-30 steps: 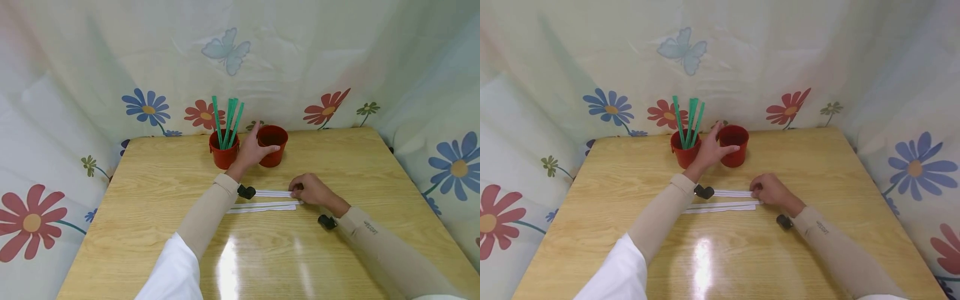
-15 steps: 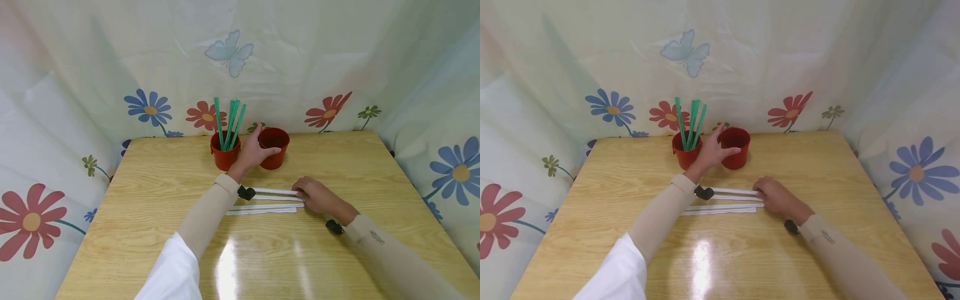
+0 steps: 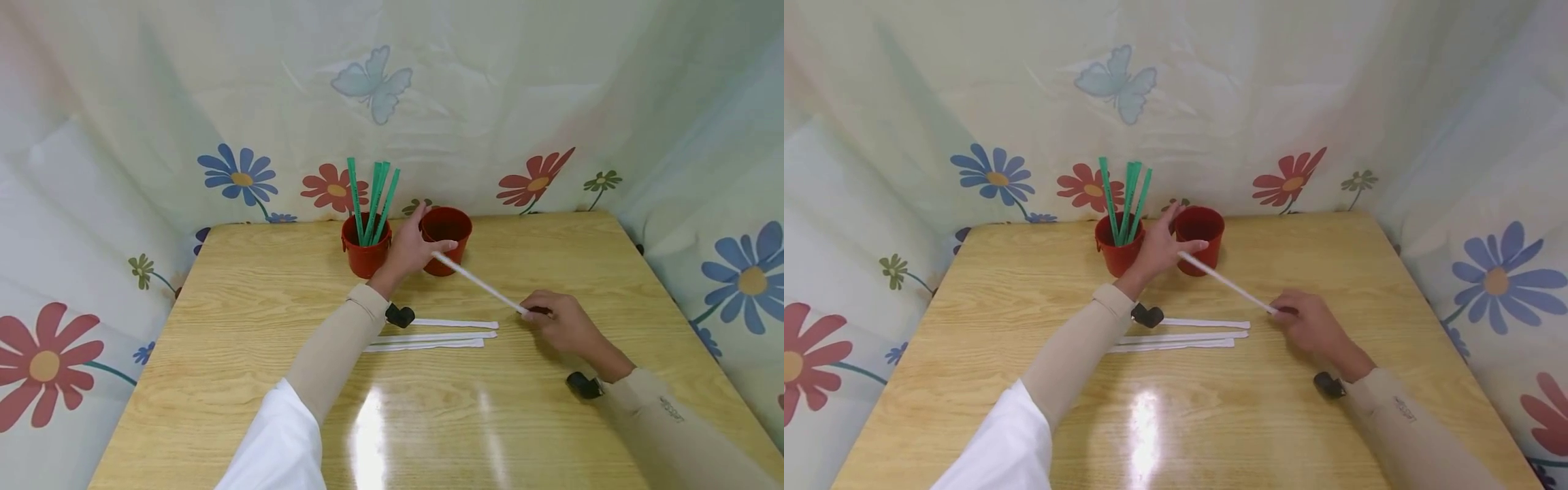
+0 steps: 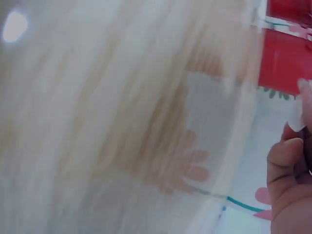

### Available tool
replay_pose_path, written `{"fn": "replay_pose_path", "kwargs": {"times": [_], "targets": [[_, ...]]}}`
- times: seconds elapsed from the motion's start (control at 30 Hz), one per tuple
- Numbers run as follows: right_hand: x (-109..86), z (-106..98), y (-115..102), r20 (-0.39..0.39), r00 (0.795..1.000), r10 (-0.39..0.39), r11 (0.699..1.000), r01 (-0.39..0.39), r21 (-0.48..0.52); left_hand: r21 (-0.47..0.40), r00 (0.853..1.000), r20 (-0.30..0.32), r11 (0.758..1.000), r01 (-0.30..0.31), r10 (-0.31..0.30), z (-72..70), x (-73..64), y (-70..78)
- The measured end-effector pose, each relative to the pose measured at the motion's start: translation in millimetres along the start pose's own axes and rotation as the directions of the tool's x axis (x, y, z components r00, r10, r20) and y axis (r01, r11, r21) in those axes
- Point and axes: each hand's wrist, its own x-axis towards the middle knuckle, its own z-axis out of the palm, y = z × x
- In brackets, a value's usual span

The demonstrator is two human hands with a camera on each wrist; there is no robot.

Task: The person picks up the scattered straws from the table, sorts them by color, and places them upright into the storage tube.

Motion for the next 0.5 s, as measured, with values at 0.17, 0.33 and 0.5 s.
{"fn": "replay_pose_path", "kwargs": {"times": [0.17, 0.33, 0.5], "targets": [[13.9, -2.4, -8.6, -0.124, 0.990, 0.061, 0.987, -0.041, 0.158, 0.006, 1.000, -0.007, 1.000, 0.012, -0.012, -3.3, -1.4, -0.2], [48.5, -4.9, -32.1, -0.199, 0.977, 0.077, 0.966, -0.023, 0.258, -0.001, 1.000, -0.010, 1.000, -0.002, 0.002, -3.6, -1.0, 0.4], [81.4, -3.3, -47.7, -0.205, 0.973, 0.104, 0.952, -0.037, 0.305, 0.028, 1.000, -0.001, 1.000, 0.001, -0.001, -0.2, -0.6, 1.4]]}}
